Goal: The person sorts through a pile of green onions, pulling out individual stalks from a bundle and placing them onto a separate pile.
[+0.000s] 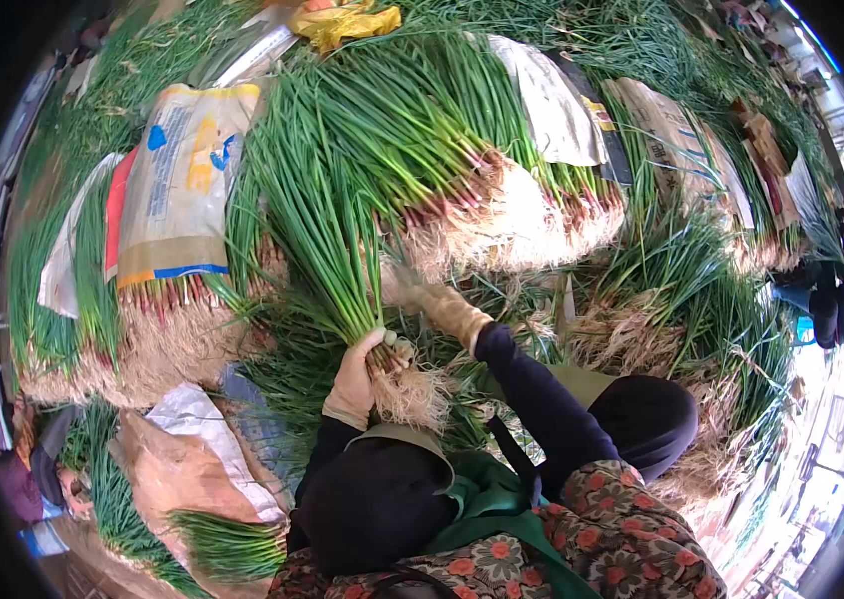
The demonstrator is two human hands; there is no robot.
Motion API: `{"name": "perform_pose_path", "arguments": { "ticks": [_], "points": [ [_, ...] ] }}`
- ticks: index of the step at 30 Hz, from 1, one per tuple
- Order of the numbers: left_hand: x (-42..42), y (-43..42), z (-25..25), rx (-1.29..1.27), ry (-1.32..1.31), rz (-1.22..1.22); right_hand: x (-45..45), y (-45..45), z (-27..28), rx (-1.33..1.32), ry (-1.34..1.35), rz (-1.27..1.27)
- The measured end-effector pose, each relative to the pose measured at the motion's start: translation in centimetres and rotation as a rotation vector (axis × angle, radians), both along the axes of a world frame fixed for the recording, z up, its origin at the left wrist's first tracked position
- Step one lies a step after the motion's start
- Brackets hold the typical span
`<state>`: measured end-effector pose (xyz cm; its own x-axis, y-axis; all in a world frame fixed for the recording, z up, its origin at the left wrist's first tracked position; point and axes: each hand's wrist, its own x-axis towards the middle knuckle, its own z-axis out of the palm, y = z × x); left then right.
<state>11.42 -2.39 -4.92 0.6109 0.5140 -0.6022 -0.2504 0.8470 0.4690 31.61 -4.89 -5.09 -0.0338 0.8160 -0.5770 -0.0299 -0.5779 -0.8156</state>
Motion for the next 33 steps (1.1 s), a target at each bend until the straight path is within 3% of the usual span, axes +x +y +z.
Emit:
{"name": "perform_pose_path", "arguments": {
  "ticks": [1, 3, 7, 8, 12, 15, 16, 17, 18, 19, 20, 21, 23, 24, 26, 27, 28, 30, 31, 33],
  "points": [
    [0.3, 0.0, 0.4, -0.025, 0.013, -0.018, -0.6, 0.7, 0.7, -0.074, 0.138, -0.058],
    [0.6, -0.1, 1.0, -0.082, 0.044, -0.038, -2.0, 1.7, -0.5, -0.063, 0.135, 0.020],
    [0.6, -0.6, -0.7, -0.024, 0.129, 0.103, -4.8, 1.8, -0.5, 0.384, -0.764, 0.130],
    [0.6, -0.6, -2.5, 0.029, 0.178, 0.100, -5.0, 1.8, 0.2, 0.352, -0.844, 0.208],
    [0.6, -0.5, -3.4, 0.122, 0.298, 0.149, -4.7, 0.7, 0.5, 0.353, -0.906, 0.255],
    [-0.3, -0.2, -1.7, -0.002, 0.217, 0.204, -2.8, -0.9, -1.6, 0.325, -0.615, 0.022],
    [-1.0, -0.4, -2.5, 0.006, 0.101, 0.157, -1.7, -1.6, -3.2, 0.264, -0.639, -0.133],
    [-1.1, -0.3, -1.3, -0.007, 0.013, 0.192, 0.4, -1.9, -3.7, 0.060, -0.728, -0.126],
    [-1.2, 0.1, 0.9, -0.021, -0.076, 0.223, 1.6, -3.0, -3.8, 0.003, -1.042, 0.067],
    [-1.1, 0.5, 2.1, -0.035, -0.166, 0.254, 2.7, -4.7, -5.6, -0.094, -1.194, 0.431],
    [-1.4, 1.2, 1.9, -0.014, -0.359, 0.255, 2.6, -5.3, -4.8, -0.224, -1.108, 0.689],
    [-1.6, 2.4, 2.9, 0.032, -0.431, 0.256, 2.9, -7.6, -6.2, -0.141, -1.054, 0.919],
    [-1.8, 3.6, 5.1, 0.029, -0.532, 0.191, 3.8, -7.3, -6.3, 0.005, -1.044, 0.869],
    [-1.9, 4.0, 4.3, 0.091, -0.343, 0.242, 4.4, -6.6, -6.4, 0.084, -1.039, 0.838],
    [-0.6, 4.5, 4.8, 0.084, -0.259, 0.245, 5.5, -4.5, -6.4, 0.240, -1.019, 0.777],
    [0.0, 4.6, 4.3, 0.074, -0.196, 0.229, 4.8, -0.4, -0.3, 0.071, -1.118, 0.459],
    [0.7, 4.6, 3.2, -0.066, -0.363, 0.286, 5.7, 2.2, 0.8, 0.218, -1.053, 0.183],
    [1.2, 3.8, 3.0, -0.147, -0.361, 0.311, 7.5, 7.2, 0.7, 0.596, -1.024, -0.187],
    [1.4, 3.6, 2.0, -0.176, -0.397, 0.295, 7.2, 8.8, 1.6, 0.387, -1.122, -0.171],
    [1.7, 3.0, 1.0, -0.141, -0.329, 0.288, 6.5, 11.4, 4.1, -0.210, -1.454, 0.326]
  ]
}}
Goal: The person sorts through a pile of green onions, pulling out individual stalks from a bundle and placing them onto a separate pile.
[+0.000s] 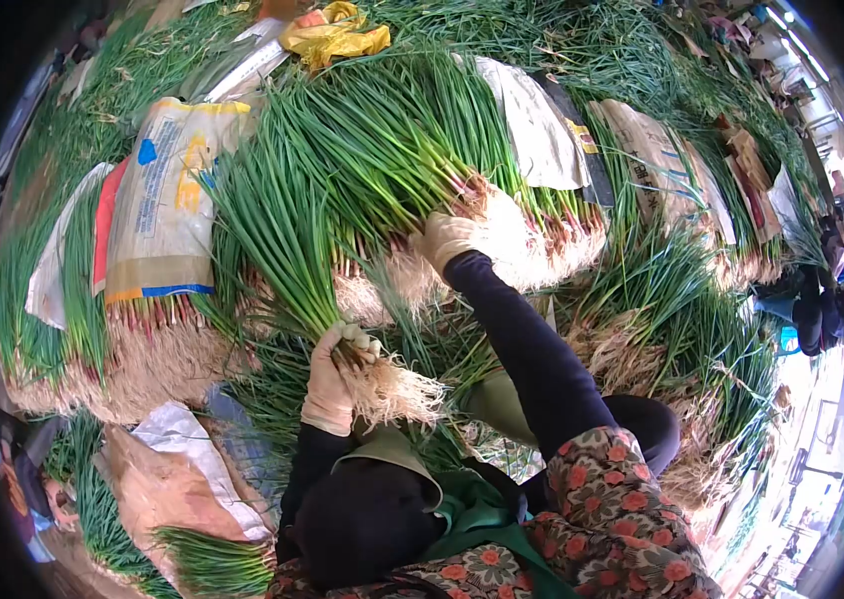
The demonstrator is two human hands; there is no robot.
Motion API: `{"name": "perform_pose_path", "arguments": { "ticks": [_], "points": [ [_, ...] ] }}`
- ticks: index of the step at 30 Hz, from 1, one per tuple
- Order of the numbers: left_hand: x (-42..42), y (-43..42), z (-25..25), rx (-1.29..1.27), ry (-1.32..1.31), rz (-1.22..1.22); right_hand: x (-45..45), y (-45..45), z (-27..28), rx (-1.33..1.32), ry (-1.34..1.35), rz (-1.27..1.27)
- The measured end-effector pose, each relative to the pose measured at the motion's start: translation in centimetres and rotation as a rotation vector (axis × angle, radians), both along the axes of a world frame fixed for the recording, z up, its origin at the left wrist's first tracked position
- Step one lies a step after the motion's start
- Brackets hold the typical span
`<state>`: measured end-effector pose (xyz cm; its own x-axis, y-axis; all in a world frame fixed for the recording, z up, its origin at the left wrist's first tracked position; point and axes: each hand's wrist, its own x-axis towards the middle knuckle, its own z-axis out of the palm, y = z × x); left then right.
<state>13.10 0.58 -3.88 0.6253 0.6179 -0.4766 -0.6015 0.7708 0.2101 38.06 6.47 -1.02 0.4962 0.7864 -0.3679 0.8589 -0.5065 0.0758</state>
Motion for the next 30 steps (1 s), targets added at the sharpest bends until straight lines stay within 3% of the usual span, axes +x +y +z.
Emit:
{"name": "perform_pose_path", "arguments": {
  "ticks": [1, 5, 7, 8, 10, 13, 14, 16, 17, 20, 23, 25, 26, 27, 28, 29, 30],
  "points": [
    [0.2, 0.0, 0.1, 0.012, 0.037, 0.001, -0.3, 0.1, -0.5, 0.083, -0.041, 0.007],
    [0.9, 0.5, 1.0, 0.008, 0.073, 0.037, -2.7, -2.0, -0.3, 0.174, 0.244, 0.143],
    [-0.1, 0.7, -1.1, 0.038, 0.093, -0.110, -5.4, -6.1, -1.2, 0.442, 0.358, 0.464],
    [-0.5, 0.7, -1.7, 0.048, 0.117, -0.213, -7.5, -7.3, 3.3, 0.247, 0.607, 0.375],
    [-0.1, 0.3, -1.4, 0.053, 0.152, -0.165, -7.8, -10.6, -3.1, 0.276, 0.640, 0.389],
    [0.0, -0.4, -0.9, 0.042, 0.208, -0.046, -4.8, -10.9, -6.5, 0.545, 0.617, 0.235],
    [-0.1, -0.7, -0.9, 0.034, 0.227, -0.004, -3.7, -10.0, -3.1, 0.391, 0.749, -0.086],
    [-1.2, -0.8, -0.7, 0.059, 0.157, -0.077, -1.7, -9.2, -3.5, 0.322, 0.569, -0.081],
    [-1.4, -1.0, -0.6, 0.043, 0.131, -0.077, -1.6, -9.8, -3.1, 0.285, 0.643, -0.077],
    [-1.2, -1.4, 0.4, -0.035, 0.115, -0.070, -4.9, -10.8, -3.4, 0.624, 0.891, 0.102],
    [-2.3, -1.1, -0.5, -0.048, 0.058, -0.146, -5.9, -11.3, -2.4, 0.594, 0.898, 0.002],
    [-3.0, -1.1, -0.6, -0.104, -0.262, -0.083, -4.2, -11.9, -2.5, 0.660, 1.035, -0.155],
    [-3.3, -1.2, -0.6, -0.137, -0.423, -0.045, -2.8, -12.6, 0.0, 0.671, 1.208, -0.442],
    [-4.3, -0.7, -2.3, -0.157, -0.546, -0.230, -0.6, -13.7, 0.0, 0.914, 1.329, -0.580],
    [-4.2, -0.7, -2.1, -0.153, -0.518, -0.177, 1.0, -14.6, 3.1, 0.992, 0.960, -0.428],
    [-3.8, -0.8, -1.6, -0.147, -0.491, -0.128, 4.0, -16.4, 4.2, 1.148, 1.171, -0.693],
    [-3.7, -0.8, -1.3, -0.141, -0.465, -0.082, 7.5, -19.1, 4.3, 1.097, 0.710, -0.426]
  ]
}}
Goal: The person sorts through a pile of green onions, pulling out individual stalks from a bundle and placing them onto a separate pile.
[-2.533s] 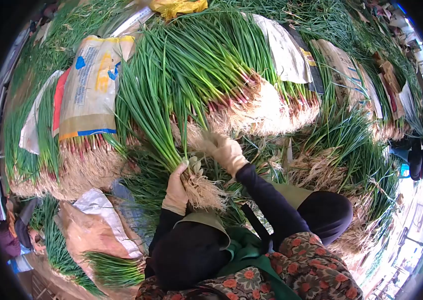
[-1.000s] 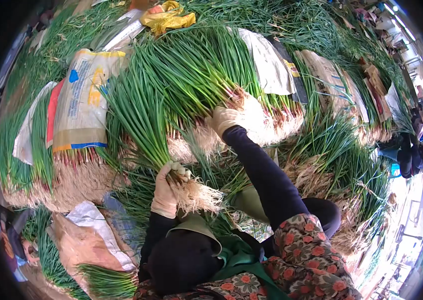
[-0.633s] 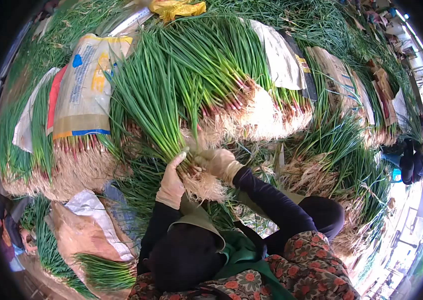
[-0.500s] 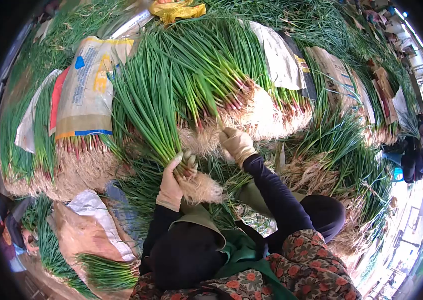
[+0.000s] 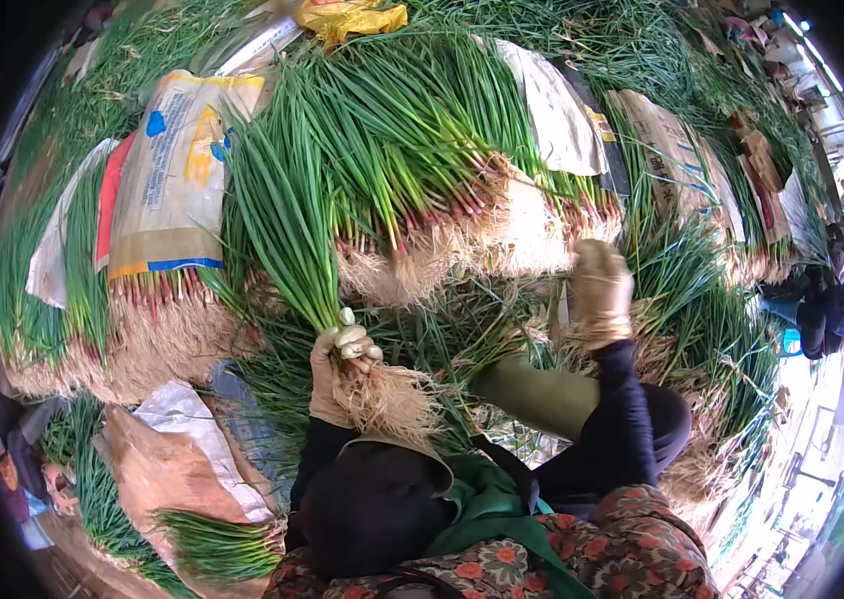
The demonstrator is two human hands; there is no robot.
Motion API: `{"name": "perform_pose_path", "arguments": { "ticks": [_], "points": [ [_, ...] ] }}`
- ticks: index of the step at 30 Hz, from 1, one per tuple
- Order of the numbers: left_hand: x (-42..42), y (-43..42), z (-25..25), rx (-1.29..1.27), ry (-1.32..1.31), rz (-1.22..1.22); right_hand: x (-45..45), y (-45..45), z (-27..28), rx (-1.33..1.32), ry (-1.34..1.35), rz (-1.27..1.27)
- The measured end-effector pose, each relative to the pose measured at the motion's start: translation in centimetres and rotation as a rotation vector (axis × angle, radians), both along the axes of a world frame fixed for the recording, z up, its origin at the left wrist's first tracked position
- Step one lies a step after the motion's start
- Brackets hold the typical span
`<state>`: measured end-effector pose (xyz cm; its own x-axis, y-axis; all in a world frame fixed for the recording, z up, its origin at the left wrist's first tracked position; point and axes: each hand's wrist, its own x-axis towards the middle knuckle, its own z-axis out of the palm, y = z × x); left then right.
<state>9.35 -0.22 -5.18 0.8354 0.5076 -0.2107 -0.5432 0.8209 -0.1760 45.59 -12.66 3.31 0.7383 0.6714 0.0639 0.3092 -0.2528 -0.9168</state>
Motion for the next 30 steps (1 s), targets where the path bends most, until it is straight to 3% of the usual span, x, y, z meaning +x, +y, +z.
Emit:
{"name": "perform_pose_path", "arguments": {
  "ticks": [1, 2, 4, 5, 6, 8, 9, 10, 12, 14, 15, 17, 18, 20, 22, 24, 25, 26, 28, 29, 30],
  "points": [
    [-0.1, -0.1, -1.6, -0.040, -0.041, -0.033, 3.5, -2.7, 0.1, -0.157, -0.505, -0.093],
    [-0.1, -0.1, -1.5, -0.036, -0.034, -0.024, 3.9, -4.7, 3.1, -0.286, -0.511, -0.188],
    [0.3, -0.4, -0.5, -0.030, -0.022, 0.003, 8.8, -10.6, 4.4, -1.074, -0.814, -0.191],
    [0.2, -0.8, 0.2, 0.016, 0.176, 0.023, 7.9, -11.4, 5.3, -1.319, -0.790, -0.200],
    [0.6, -1.3, 1.0, 0.010, 0.194, 0.023, 7.0, -12.1, 6.1, -1.559, -0.755, -0.209],
    [1.8, -2.0, 2.4, 0.010, 0.232, 0.025, 5.2, -12.0, 3.8, -1.165, -0.813, -0.056],
    [2.1, -2.3, 2.5, 0.011, 0.256, -0.003, 2.4, -9.1, 3.7, -0.988, -0.628, 0.121],
    [2.1, -2.4, 2.2, 0.025, 0.220, -0.020, -0.7, -6.0, 3.0, -0.713, -0.181, 0.241],
    [1.9, -2.5, 1.2, 0.056, 0.150, -0.042, -6.7, 0.5, -0.4, -0.459, 0.330, 0.487],
    [1.2, -2.4, 0.9, 0.057, 0.156, -0.084, -13.6, 6.9, 0.4, -0.514, 0.578, 0.691],
    [0.7, -2.3, 0.5, 0.098, 0.186, -0.114, -15.2, 9.0, -2.0, -0.535, 0.636, 0.799],
    [0.2, -2.1, 1.1, 0.104, 0.211, -0.125, -19.1, 11.4, -6.2, -0.256, 0.895, 0.685],
    [0.0, -2.2, 0.9, 0.068, 0.185, -0.091, -20.6, 11.9, -6.4, -0.221, 0.904, 0.551],
    [-0.4, -2.8, -0.2, -0.007, 0.124, -0.030, -21.4, 11.8, -9.5, -0.234, 0.819, 0.532],
    [-1.1, -2.7, -1.5, 0.026, 0.118, -0.091, -22.6, 10.5, -13.5, -0.262, 0.415, 0.512],
    [-1.0, -2.3, 1.0, 0.095, 0.135, -0.121, -21.1, 10.3, -11.5, -0.728, -0.263, 0.637],
    [-0.8, -1.8, 2.4, 0.179, 0.182, -0.111, -19.7, 9.6, -12.7, -0.797, -0.257, 0.697],
    [-0.7, -1.4, 3.8, 0.261, 0.230, -0.101, -18.7, 9.3, -17.6, -0.973, -0.403, 0.869],
    [-1.3, -0.8, 3.7, 0.354, 0.385, -0.086, -18.3, 10.2, -13.4, -1.005, -0.237, 1.251],
    [-1.1, -0.3, 3.5, 0.383, 0.488, -0.076, -18.1, 11.0, -11.3, -0.997, -0.224, 1.186],
    [-0.6, 0.2, 3.5, 0.367, 0.551, -0.036, -17.5, 12.4, -10.6, -0.952, -0.198, 0.928]
  ]
}}
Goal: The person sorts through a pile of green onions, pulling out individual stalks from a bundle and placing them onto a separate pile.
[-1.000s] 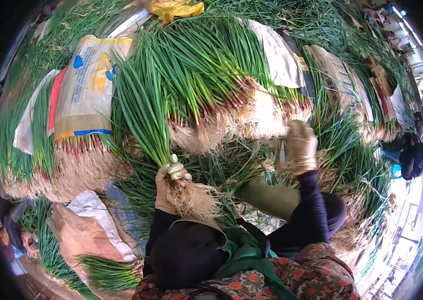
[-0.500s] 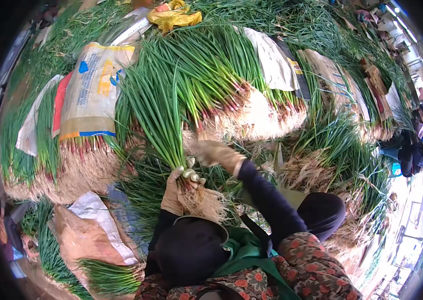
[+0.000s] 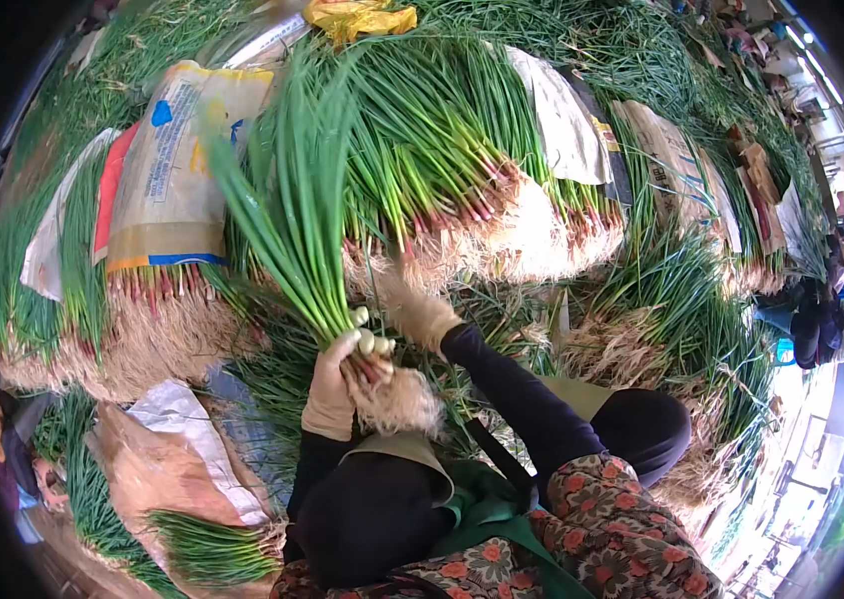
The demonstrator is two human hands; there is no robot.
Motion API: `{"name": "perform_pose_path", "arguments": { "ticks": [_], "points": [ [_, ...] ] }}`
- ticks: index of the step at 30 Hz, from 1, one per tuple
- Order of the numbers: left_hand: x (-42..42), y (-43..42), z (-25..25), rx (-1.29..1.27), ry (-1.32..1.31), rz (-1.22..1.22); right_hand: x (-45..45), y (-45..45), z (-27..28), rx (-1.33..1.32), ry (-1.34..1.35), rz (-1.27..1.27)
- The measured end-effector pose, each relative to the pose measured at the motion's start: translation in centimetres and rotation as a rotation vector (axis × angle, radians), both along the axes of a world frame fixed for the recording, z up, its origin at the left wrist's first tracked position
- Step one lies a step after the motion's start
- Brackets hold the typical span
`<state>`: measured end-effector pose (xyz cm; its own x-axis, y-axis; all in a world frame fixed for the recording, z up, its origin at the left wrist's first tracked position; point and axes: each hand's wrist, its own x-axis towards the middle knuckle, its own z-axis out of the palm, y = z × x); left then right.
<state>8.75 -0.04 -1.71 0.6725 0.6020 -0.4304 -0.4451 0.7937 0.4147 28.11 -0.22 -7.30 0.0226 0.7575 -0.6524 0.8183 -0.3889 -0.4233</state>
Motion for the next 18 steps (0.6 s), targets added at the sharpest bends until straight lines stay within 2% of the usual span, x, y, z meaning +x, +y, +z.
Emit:
{"name": "perform_pose_path", "arguments": {
  "ticks": [2, 4, 6, 7, 8, 10, 11, 12, 13, 15, 16, 18],
  "points": [
    [1.2, 0.4, -0.4, -0.051, 0.076, 0.140, 1.2, 2.9, 1.6, 0.273, -0.038, -0.492],
    [1.3, 0.5, -1.5, -0.073, 0.056, 0.157, 1.9, 4.9, 2.9, 0.224, -0.185, -0.448],
    [1.4, 0.3, -2.0, -0.097, 0.065, 0.208, 2.7, 5.9, -0.8, 0.161, -0.272, -0.194],
    [1.5, 0.3, -2.0, -0.092, 0.054, 0.207, 2.8, 6.5, -3.3, 0.023, -0.323, -0.135],
    [1.5, 0.5, -1.8, -0.076, 0.060, 0.184, 1.7, 5.2, 0.1, 0.229, -0.231, -0.162],
    [1.3, 0.7, -1.6, -0.056, 0.077, 0.143, 0.1, 3.7, 3.6, 0.188, -0.211, -0.092],
    [0.9, 1.0, -2.3, -0.071, 0.115, 0.048, -0.8, 1.8, 4.7, 0.304, -0.274, 0.016],
    [1.1, 1.1, -2.9, -0.070, 0.109, 0.044, -1.3, -0.5, 4.7, 0.430, -0.285, 0.094],
    [1.6, 1.2, -3.4, -0.065, 0.100, 0.036, -1.3, -4.0, -2.3, 0.653, -0.658, 0.424],
    [2.2, 0.9, -3.5, -0.082, 0.072, 0.053, -1.5, -5.4, 2.4, 0.368, -0.120, 0.333],
    [2.4, 0.4, -3.1, -0.104, 0.057, 0.083, -0.8, -5.6, 4.3, 0.301, 0.023, 0.346],
    [2.2, -0.3, -2.4, -0.143, 0.034, 0.157, 2.0, -5.4, 1.7, 0.438, 0.265, 0.395]
  ]
}}
